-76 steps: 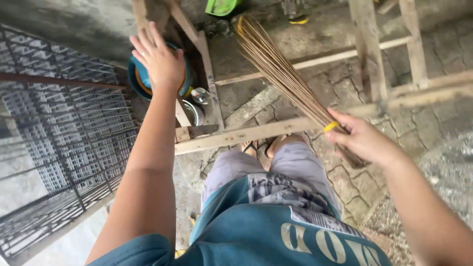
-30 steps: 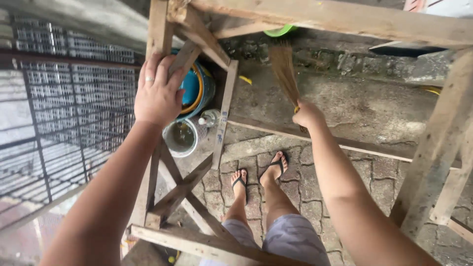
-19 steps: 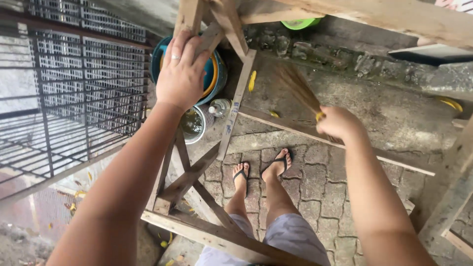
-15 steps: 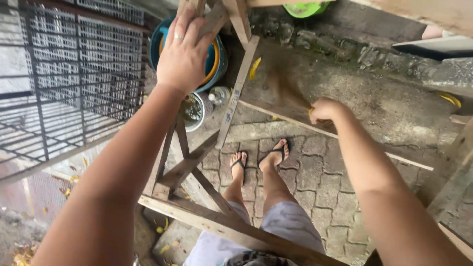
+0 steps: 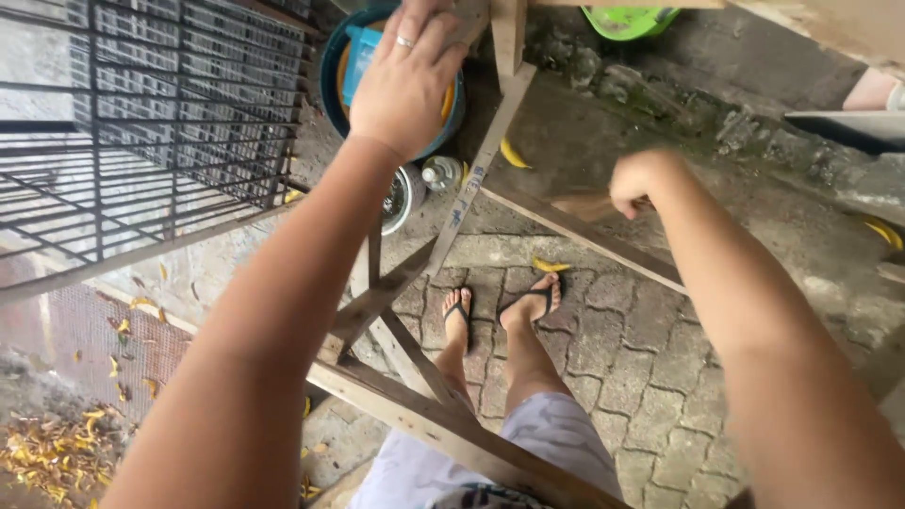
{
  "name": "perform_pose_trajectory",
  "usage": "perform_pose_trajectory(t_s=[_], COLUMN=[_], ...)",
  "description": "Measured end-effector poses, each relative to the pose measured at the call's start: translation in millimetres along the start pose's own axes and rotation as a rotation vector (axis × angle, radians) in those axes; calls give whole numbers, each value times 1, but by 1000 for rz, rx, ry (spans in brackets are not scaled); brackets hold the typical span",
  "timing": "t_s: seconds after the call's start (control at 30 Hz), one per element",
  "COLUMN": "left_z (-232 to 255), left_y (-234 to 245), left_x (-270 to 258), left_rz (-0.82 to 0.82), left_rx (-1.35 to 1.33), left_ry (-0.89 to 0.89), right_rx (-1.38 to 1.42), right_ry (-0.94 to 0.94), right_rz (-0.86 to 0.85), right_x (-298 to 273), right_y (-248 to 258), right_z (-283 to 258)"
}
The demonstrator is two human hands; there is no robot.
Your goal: Sweeping an outdoor paved and dirt area using a stick broom.
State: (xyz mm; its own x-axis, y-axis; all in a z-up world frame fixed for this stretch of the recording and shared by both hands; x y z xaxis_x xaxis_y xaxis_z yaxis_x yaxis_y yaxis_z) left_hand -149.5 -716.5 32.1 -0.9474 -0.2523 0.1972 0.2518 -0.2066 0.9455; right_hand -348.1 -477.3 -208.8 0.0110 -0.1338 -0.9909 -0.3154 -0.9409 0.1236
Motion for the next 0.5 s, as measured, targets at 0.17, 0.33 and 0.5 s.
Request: perform_pose_trajectory(t_s=[0.17,0.33,0.5], left_z=[3,-5,-8], left_y=[-3,-8,-14], left_x=[-4,1,4], left_rz=[4,14,-15], left_rx=[-9,30,-2], left_ry=[12,-2,6], right_rx=[-90,130,-44], right_ry=[-157,-95,-23], right_rz=[117,335,176], right_x=[-133,-11,48], right_y=[40,9,-40], right_z=[-13,-11,-26])
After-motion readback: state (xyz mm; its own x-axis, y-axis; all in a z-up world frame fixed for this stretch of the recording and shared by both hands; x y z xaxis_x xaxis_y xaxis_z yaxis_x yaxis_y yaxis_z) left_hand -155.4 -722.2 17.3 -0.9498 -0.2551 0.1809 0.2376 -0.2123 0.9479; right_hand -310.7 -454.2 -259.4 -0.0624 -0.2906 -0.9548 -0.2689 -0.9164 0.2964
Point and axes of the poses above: each hand's wrist, its own x-axis towards the middle knuckle, its own y-axis out of the back of the hand, z = x × y, the point moved 6 cm from there along x, towards the middle knuckle, and after that the axes turned 13 degrees about -x, right-handed, at the moved point
